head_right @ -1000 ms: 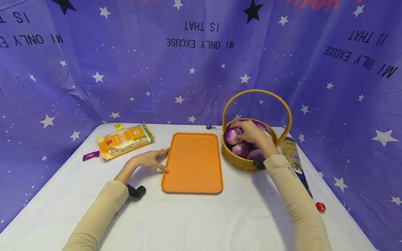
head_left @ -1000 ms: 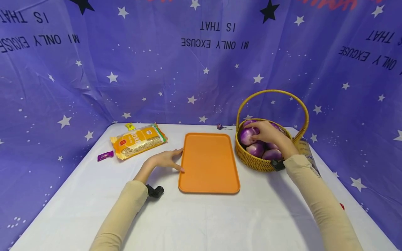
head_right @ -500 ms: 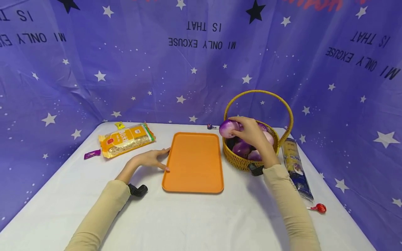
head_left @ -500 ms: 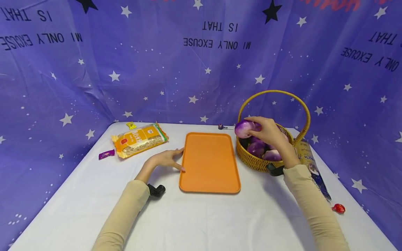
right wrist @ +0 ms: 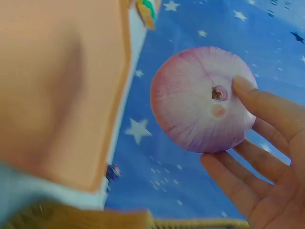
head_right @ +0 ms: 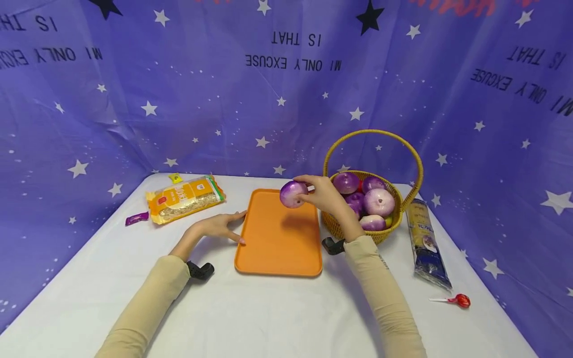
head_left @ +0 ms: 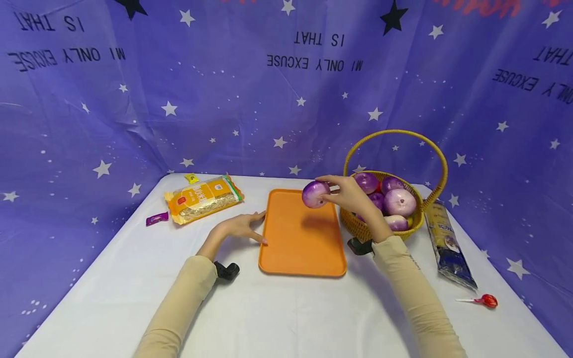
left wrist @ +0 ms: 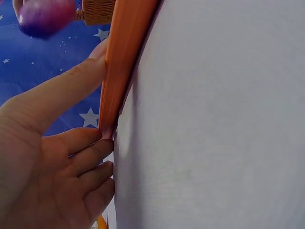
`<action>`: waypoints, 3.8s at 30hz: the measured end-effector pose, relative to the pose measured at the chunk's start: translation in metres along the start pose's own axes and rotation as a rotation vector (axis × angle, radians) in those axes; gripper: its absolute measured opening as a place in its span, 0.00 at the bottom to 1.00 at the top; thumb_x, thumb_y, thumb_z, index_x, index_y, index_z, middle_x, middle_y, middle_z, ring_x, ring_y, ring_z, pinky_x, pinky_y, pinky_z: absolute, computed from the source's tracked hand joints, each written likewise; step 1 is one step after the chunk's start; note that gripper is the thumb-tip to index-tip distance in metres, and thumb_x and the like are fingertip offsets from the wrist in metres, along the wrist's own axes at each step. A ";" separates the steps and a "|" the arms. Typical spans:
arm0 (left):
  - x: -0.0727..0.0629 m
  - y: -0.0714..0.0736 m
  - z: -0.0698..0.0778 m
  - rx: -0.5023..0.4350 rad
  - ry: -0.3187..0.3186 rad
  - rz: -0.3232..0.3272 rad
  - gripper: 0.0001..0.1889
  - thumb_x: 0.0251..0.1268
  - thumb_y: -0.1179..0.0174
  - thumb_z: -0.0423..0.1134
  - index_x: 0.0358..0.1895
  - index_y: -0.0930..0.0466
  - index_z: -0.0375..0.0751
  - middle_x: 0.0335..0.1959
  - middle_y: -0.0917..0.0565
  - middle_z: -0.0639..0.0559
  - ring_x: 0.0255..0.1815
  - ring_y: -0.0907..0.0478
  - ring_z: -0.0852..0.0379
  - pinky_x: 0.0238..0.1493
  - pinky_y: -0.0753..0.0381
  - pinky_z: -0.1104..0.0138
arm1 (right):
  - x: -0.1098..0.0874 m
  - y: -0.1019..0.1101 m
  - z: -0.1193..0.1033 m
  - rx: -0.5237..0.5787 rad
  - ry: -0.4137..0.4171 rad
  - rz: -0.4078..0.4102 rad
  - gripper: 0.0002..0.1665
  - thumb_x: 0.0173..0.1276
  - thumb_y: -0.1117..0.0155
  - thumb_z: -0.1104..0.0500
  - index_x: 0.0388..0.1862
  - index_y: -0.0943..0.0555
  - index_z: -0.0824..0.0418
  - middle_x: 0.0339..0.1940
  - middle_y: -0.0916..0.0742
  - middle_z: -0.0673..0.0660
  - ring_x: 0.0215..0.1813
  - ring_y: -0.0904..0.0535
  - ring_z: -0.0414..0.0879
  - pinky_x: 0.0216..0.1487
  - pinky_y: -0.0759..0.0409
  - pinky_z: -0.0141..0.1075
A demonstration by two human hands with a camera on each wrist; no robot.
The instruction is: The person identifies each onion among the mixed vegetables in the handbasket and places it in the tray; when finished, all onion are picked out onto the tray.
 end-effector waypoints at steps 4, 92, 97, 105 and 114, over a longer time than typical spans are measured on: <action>-0.001 0.000 -0.001 0.001 0.017 -0.002 0.56 0.47 0.29 0.61 0.77 0.50 0.45 0.75 0.49 0.35 0.75 0.51 0.38 0.73 0.53 0.48 | 0.018 -0.030 0.006 0.002 -0.005 -0.070 0.26 0.59 0.28 0.61 0.58 0.20 0.63 0.51 0.15 0.60 0.51 0.18 0.54 0.49 0.17 0.43; -0.002 0.002 0.006 0.005 0.032 0.006 0.55 0.49 0.29 0.59 0.77 0.50 0.45 0.75 0.49 0.34 0.74 0.50 0.36 0.73 0.52 0.47 | -0.093 0.093 0.038 -0.212 -0.227 0.170 0.34 0.60 0.27 0.52 0.62 0.24 0.65 0.56 0.19 0.68 0.52 0.25 0.63 0.54 0.28 0.59; -0.002 0.002 0.007 0.005 0.031 0.005 0.55 0.49 0.29 0.59 0.77 0.51 0.45 0.75 0.49 0.34 0.74 0.50 0.37 0.73 0.51 0.47 | -0.107 0.108 0.055 -0.222 -0.319 0.162 0.33 0.62 0.30 0.53 0.64 0.26 0.66 0.58 0.22 0.73 0.57 0.28 0.70 0.57 0.32 0.66; -0.003 0.002 0.008 -0.003 0.039 0.004 0.55 0.49 0.29 0.59 0.77 0.51 0.45 0.75 0.48 0.35 0.74 0.50 0.38 0.73 0.51 0.48 | -0.119 0.113 0.081 -0.261 -0.393 0.114 0.34 0.62 0.30 0.57 0.65 0.27 0.66 0.59 0.24 0.76 0.60 0.32 0.73 0.60 0.37 0.68; -0.002 0.000 0.007 0.001 0.034 0.000 0.55 0.49 0.29 0.59 0.77 0.51 0.45 0.75 0.48 0.35 0.74 0.50 0.38 0.73 0.51 0.48 | -0.128 0.105 0.109 -0.253 -0.484 0.035 0.41 0.62 0.30 0.54 0.70 0.34 0.66 0.61 0.27 0.78 0.62 0.35 0.75 0.61 0.39 0.69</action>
Point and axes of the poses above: each hand's wrist, its own x-axis towards the middle knuckle, its own y-axis out of the back of the hand, z = x × y, the point moved 8 cm from there along x, towards the middle knuckle
